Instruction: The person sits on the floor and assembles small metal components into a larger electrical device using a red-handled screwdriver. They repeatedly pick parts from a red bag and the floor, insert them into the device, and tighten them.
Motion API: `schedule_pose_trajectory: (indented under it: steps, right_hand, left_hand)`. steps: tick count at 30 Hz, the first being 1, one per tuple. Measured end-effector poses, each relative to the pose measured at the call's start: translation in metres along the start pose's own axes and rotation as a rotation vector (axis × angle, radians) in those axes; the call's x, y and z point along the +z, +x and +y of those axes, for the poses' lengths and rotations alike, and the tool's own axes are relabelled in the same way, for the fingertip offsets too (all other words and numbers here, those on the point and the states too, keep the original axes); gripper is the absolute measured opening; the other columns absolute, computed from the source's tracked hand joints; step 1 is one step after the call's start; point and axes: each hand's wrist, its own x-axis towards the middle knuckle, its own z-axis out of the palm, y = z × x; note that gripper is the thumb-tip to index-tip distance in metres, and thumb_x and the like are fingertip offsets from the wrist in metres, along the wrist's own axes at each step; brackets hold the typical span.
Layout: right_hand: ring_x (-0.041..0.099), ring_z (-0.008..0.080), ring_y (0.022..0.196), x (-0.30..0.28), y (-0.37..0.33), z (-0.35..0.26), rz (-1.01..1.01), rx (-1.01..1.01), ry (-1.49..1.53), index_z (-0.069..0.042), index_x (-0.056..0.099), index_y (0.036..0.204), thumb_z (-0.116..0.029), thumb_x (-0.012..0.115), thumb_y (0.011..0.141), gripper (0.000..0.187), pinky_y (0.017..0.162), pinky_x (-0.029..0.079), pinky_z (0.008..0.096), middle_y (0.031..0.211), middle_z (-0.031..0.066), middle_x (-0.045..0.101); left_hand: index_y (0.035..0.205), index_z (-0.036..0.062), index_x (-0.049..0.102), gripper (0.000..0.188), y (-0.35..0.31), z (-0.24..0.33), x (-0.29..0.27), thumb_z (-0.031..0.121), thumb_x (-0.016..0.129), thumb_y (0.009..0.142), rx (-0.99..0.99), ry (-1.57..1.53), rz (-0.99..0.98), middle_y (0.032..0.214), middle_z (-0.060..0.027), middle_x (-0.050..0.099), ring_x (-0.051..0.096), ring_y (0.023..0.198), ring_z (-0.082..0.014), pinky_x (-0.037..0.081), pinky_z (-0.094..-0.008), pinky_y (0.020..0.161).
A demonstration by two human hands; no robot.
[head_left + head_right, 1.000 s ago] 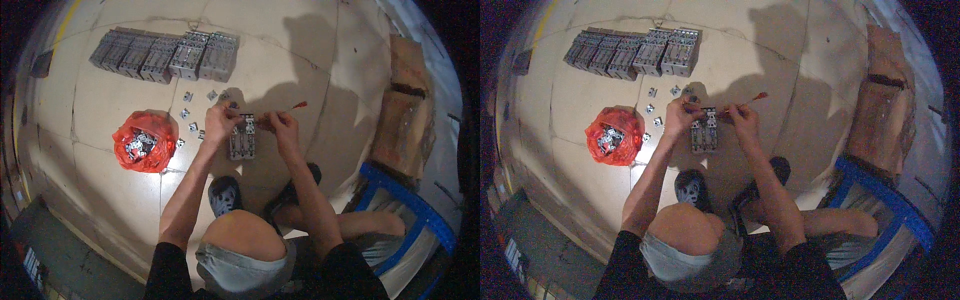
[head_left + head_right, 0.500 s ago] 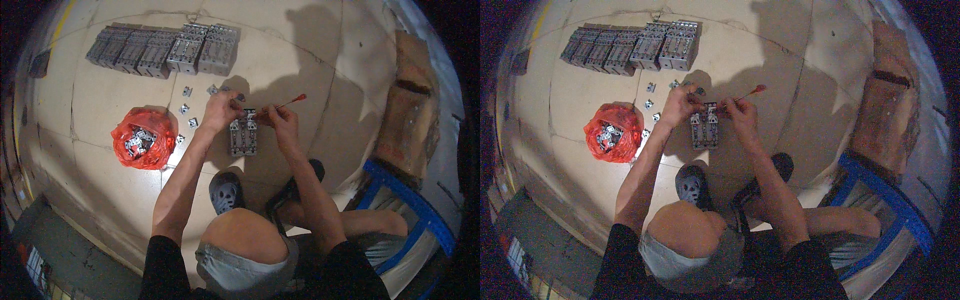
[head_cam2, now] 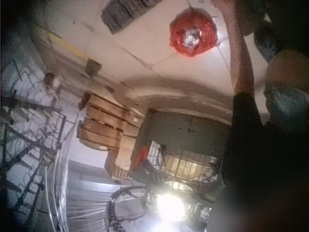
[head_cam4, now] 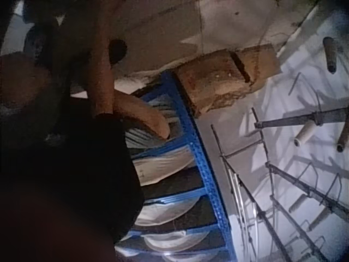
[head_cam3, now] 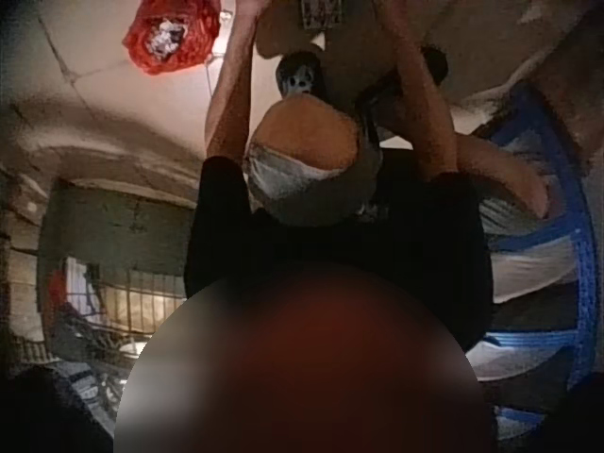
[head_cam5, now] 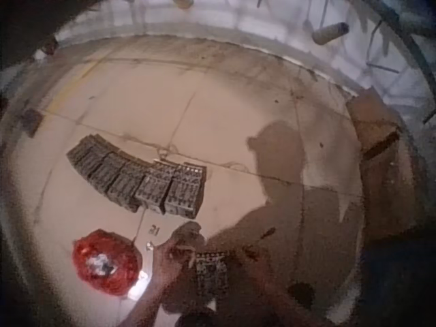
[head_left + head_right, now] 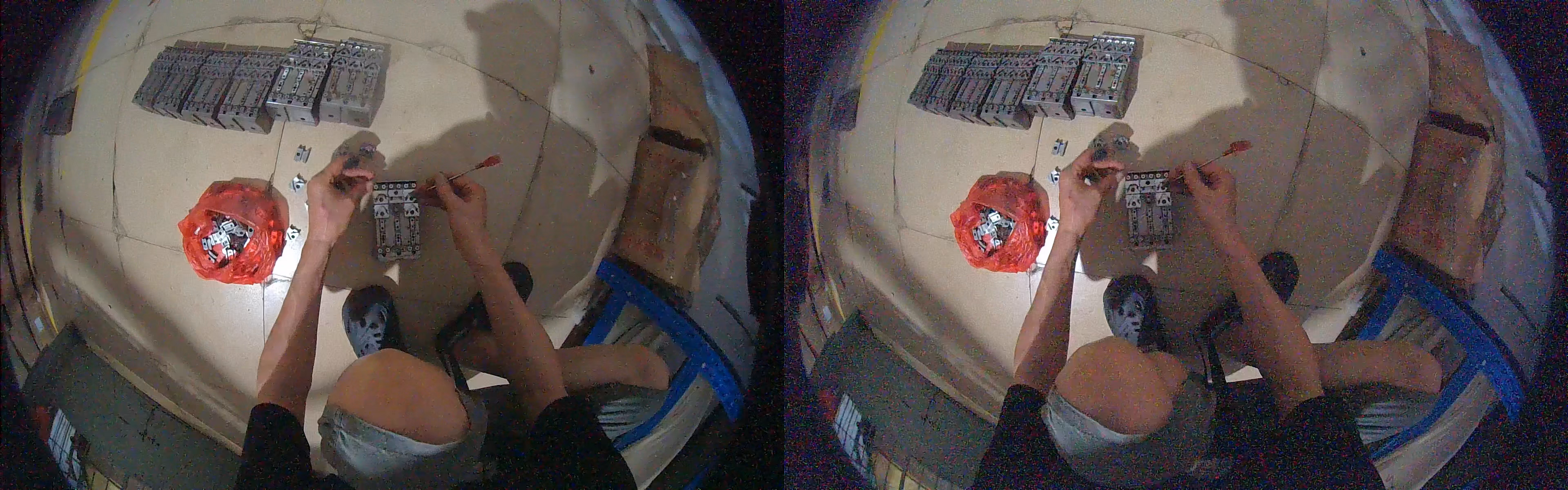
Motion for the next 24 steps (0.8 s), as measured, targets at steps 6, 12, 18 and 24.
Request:
schedule_pose_trajectory:
  steps: [6, 12, 18, 24]
  right_hand:
    - [0.075, 0.0233, 0.087, 0.004, 0.002, 0.003, 0.016, -0.016, -0.001, 0.005, 0.069, 0.103, -0.015, 0.057, 0.106, 0.024, 0.082, 0.063, 0.0358, 0.096, 0.015, 0.075]
    - [0.075, 0.023, 0.089, 0.007, 0.002, 0.004, 0.046, 0.008, 0.036, 0.005, 0.069, 0.104, -0.014, 0.059, 0.105, 0.022, 0.083, 0.062, 0.0365, 0.097, 0.014, 0.075]
    - [0.075, 0.0247, 0.089, 0.006, -0.001, 0.001, 0.135, 0.029, 0.03, 0.005, 0.069, 0.106, -0.015, 0.06, 0.104, 0.022, 0.085, 0.062, 0.039, 0.1, 0.0149, 0.075]
    - [0.075, 0.0272, 0.091, -0.003, -0.007, -0.002, 0.072, 0.003, 0.081, 0.004, 0.069, 0.108, -0.02, 0.06, 0.105, 0.026, 0.085, 0.062, 0.0407, 0.101, 0.0149, 0.074]
  left_hand:
    - [0.129, 0.0094, 0.065, 0.061, -0.027, 0.002, 0.011, -0.004, 0.08, 0.072, 0.131, 0.12, 0.0, 0.114, -0.0127, 0.068, 0.067, 0.105, -0.0289, 0.055, -0.0398, 0.093]
    - [0.13, 0.0069, 0.064, 0.07, -0.012, 0.015, 0.015, 0.003, 0.082, 0.062, 0.427, 0.571, -0.169, 0.117, -0.0134, 0.069, 0.062, 0.106, -0.0345, 0.048, -0.0445, 0.096]
    - [0.117, 0.0078, 0.066, 0.057, 0.004, 0.019, 0.008, 0.01, 0.078, 0.061, 0.589, 0.511, -0.256, 0.098, -0.0146, 0.07, 0.061, 0.105, -0.036, 0.042, -0.0473, 0.093]
    - [0.114, 0.0076, 0.065, 0.056, 0.001, 0.024, 0.002, 0.011, 0.08, 0.06, 0.546, 0.495, -0.12, 0.097, -0.0136, 0.069, 0.062, 0.102, -0.0355, 0.041, -0.047, 0.093]
